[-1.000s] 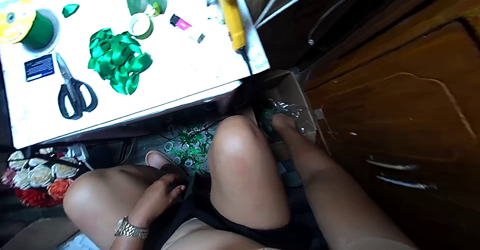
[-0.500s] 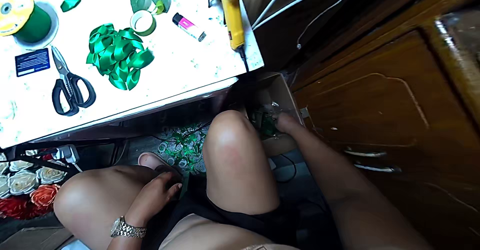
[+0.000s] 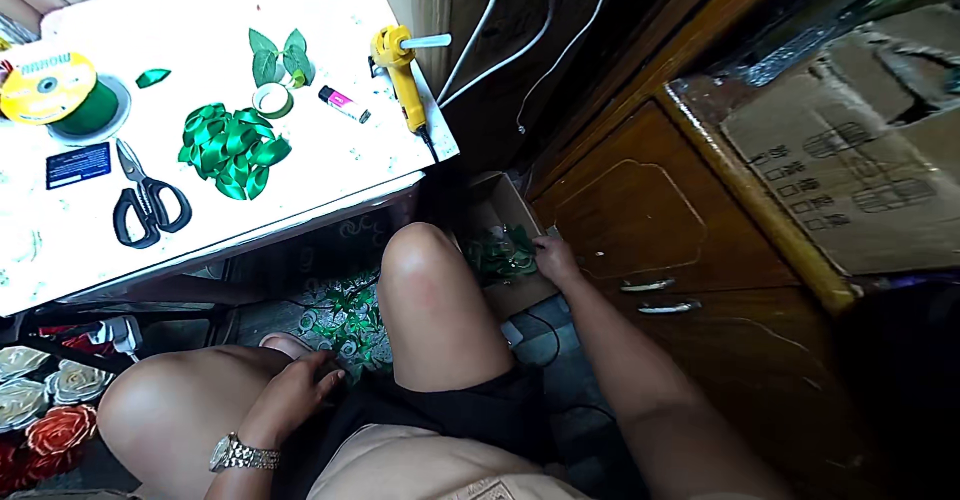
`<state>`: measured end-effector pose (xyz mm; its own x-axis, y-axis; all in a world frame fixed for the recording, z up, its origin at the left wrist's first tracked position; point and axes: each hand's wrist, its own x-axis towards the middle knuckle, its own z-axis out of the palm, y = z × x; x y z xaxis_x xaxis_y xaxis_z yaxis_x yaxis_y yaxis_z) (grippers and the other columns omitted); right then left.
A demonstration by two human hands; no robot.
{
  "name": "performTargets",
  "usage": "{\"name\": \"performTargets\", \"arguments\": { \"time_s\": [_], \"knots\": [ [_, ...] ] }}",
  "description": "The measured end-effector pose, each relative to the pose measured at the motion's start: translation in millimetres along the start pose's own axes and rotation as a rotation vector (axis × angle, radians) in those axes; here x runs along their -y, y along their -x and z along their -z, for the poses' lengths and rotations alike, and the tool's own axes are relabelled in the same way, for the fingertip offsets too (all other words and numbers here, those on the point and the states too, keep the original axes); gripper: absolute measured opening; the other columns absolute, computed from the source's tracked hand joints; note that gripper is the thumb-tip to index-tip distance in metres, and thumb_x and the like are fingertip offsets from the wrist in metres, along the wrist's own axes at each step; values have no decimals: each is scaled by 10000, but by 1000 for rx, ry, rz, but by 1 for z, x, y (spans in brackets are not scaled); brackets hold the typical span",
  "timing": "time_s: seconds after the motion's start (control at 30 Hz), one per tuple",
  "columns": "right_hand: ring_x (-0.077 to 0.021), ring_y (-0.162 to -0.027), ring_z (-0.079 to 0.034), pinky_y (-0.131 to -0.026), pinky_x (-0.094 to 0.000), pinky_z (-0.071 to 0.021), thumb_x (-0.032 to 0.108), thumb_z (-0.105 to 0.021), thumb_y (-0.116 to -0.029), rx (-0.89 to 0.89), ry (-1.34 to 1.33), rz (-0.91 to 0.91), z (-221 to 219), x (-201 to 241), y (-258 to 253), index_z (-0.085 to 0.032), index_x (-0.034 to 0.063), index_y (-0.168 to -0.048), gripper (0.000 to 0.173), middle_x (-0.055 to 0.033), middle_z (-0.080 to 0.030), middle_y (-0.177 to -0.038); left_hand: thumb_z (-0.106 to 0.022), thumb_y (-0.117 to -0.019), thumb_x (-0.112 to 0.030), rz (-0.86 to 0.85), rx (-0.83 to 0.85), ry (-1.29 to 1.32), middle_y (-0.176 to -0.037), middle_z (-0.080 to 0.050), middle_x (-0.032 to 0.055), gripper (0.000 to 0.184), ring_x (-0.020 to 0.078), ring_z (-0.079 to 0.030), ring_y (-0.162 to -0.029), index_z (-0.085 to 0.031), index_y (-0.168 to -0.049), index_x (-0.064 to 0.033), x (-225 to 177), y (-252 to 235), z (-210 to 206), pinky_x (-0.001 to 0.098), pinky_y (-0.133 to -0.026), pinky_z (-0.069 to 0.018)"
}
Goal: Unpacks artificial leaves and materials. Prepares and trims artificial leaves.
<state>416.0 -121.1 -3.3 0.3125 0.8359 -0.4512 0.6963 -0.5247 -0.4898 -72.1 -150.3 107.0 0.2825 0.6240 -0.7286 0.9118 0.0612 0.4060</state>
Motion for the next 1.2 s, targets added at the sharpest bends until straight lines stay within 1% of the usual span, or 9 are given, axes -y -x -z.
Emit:
{"name": "performTargets", "arguments": {
  "time_s": [0.2,0.3,0.37,0.53,0.7,0.9,1.03,1.13,1.2],
  "knots": [
    [-364,-1251,-592,-1083,-530,-440,29,-495,-1050,-18,-87,35,26,21,10,-708,-1,-1236,284,-230,-634,-1317,-588,-1047,-336,-8,-26,0,-1347,-635,162,443,299,-653,-1185,-587,-1396,-63,-3,3,-2,531,-1068,-472],
    [-240,-849,-647,-830,-442,-532,100,-537,-1067,-49,-235,-1,44,36,23,-681,-28,-1206,237,-191,-690,-1075,-581,-1050,-338,-21,-33,5,-1358,-628,160,448,303,-646,-1199,-581,-1402,-62,-3,5,-1,529,-1074,-467],
    [-137,-717,-608,-712,-338,-529,143,-566,-1062,-27,-305,-6,53,40,26,-673,-16,-1185,228,-129,-692,-969,-580,-1049,-348,-35,-45,10,-1364,-625,158,453,301,-644,-1206,-581,-1402,-63,-2,6,-2,527,-1074,-471],
    [-38,-633,-586,-607,-211,-501,110,-524,-1072,-96,-602,-26,71,41,37,-649,-19,-1220,232,-54,-708,-931,-587,-1047,-331,-69,-63,23,-1365,-619,174,453,310,-643,-1205,-581,-1398,-45,-2,8,-3,518,-1068,-479],
    [-23,-606,-584,-588,-192,-507,85,-531,-1065,-128,-703,25,83,60,53,-651,-35,-1187,209,-39,-704,-886,-596,-1043,-296,-157,-148,111,-1325,-643,172,416,284,-673,-1141,-603,-1360,-27,-3,14,-2,489,-1025,-514],
    [-9,-592,-585,-574,-171,-502,52,-516,-1058,-165,-939,160,96,86,84,-655,-5,-1132,168,13,-701,-831,-561,-1020,-191,-418,-486,542,-1047,-725,40,268,54,-691,-852,-665,-1193,-15,-40,30,8,226,-776,-572],
    [6,-609,-617,-567,-141,-520,41,-495,-1058,-115,-1071,392,113,140,125,-696,55,-1091,204,31,-738,-860,-629,-973,-157,-603,-338,774,-1205,-683,94,505,137,-710,-920,-467,-1411,36,-95,43,20,300,-807,-605],
    [-2,-611,-633,-562,-140,-535,45,-492,-1060,-16,-1068,554,111,196,150,-700,65,-1091,211,17,-748,-884,-748,-895,-215,-723,-208,999,-1345,-599,116,973,169,-722,-896,-91,-1603,-94,-128,45,42,311,-755,-624],
    [-2,-604,-622,-555,-139,-530,49,-500,-1057,66,-1016,637,101,232,158,-701,57,-1098,205,6,-742,-886,-732,-910,-174,-783,-188,1170,-1281,-623,123,934,189,-718,-852,-107,-1603,-186,-137,40,62,306,-708,-618]
  ]
}}
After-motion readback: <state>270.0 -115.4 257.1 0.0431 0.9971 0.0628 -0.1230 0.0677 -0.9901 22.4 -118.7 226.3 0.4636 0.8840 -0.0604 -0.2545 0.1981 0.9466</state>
